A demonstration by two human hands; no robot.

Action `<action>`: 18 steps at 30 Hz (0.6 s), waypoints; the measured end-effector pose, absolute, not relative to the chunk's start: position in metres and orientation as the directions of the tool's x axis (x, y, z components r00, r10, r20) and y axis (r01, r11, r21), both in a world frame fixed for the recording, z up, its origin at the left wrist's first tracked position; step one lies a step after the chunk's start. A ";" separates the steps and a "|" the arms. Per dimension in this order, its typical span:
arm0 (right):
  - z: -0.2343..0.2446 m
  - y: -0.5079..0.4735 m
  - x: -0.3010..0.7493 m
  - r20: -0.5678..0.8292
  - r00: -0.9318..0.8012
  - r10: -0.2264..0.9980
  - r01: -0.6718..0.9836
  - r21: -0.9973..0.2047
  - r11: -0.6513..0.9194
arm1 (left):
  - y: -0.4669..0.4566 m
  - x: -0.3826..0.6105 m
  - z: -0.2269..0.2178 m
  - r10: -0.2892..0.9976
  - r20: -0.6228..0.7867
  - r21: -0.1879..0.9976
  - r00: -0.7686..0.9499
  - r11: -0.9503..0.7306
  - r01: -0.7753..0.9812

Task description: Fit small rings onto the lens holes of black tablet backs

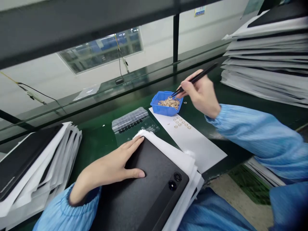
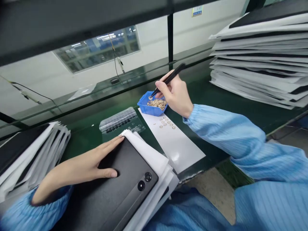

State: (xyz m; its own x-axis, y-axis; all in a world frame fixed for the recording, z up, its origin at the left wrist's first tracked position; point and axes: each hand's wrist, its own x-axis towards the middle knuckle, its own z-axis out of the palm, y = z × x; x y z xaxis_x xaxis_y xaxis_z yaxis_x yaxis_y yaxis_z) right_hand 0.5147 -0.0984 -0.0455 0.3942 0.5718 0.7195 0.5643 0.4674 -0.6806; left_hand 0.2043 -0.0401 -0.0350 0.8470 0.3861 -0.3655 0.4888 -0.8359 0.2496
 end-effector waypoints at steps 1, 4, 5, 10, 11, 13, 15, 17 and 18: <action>-0.048 -0.081 0.524 0.709 0.372 0.599 0.610 -0.673 0.418 | -0.040 0.204 -0.034 0.379 -0.381 0.269 0.843 -0.827 0.494; -0.061 -0.044 0.542 0.596 0.277 0.754 0.682 -0.675 0.282 | -0.041 0.204 -0.033 0.364 -0.412 0.309 0.835 -0.807 0.504; -0.066 -0.037 0.545 0.562 0.262 0.785 0.684 -0.682 0.260 | -0.041 0.204 -0.033 0.367 -0.424 0.314 0.828 -0.799 0.514; -0.074 -0.027 0.550 0.512 0.289 0.809 0.697 -0.692 0.189 | -0.039 0.205 -0.031 0.403 -0.464 0.310 0.789 -0.760 0.571; -0.072 -0.026 0.550 0.506 0.294 0.810 0.707 -0.686 0.172 | -0.039 0.205 -0.030 0.402 -0.457 0.318 0.793 -0.759 0.568; -0.064 -0.025 0.549 0.501 0.297 0.813 0.726 -0.671 0.148 | -0.040 0.205 -0.029 0.397 -0.439 0.336 0.806 -0.759 0.558; -0.054 -0.021 0.544 0.529 0.283 0.800 0.754 -0.639 0.155 | -0.040 0.205 -0.030 0.390 -0.431 0.351 0.814 -0.758 0.549; -0.045 -0.014 0.534 0.565 0.231 0.792 0.787 -0.587 0.190 | -0.040 0.205 -0.030 0.374 -0.421 0.375 0.826 -0.758 0.534; -0.041 -0.010 0.527 0.574 0.189 0.797 0.811 -0.548 0.203 | -0.039 0.204 -0.031 0.364 -0.411 0.393 0.836 -0.756 0.523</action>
State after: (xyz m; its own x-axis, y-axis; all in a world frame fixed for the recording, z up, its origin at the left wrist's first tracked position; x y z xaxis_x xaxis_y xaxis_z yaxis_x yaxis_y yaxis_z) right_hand 0.5275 -0.0097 -0.0408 0.1886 0.7969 0.5739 0.8114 0.2027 -0.5482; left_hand 0.2041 -0.0394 -0.0311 0.8357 0.3644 -0.4109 0.5231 -0.7562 0.3931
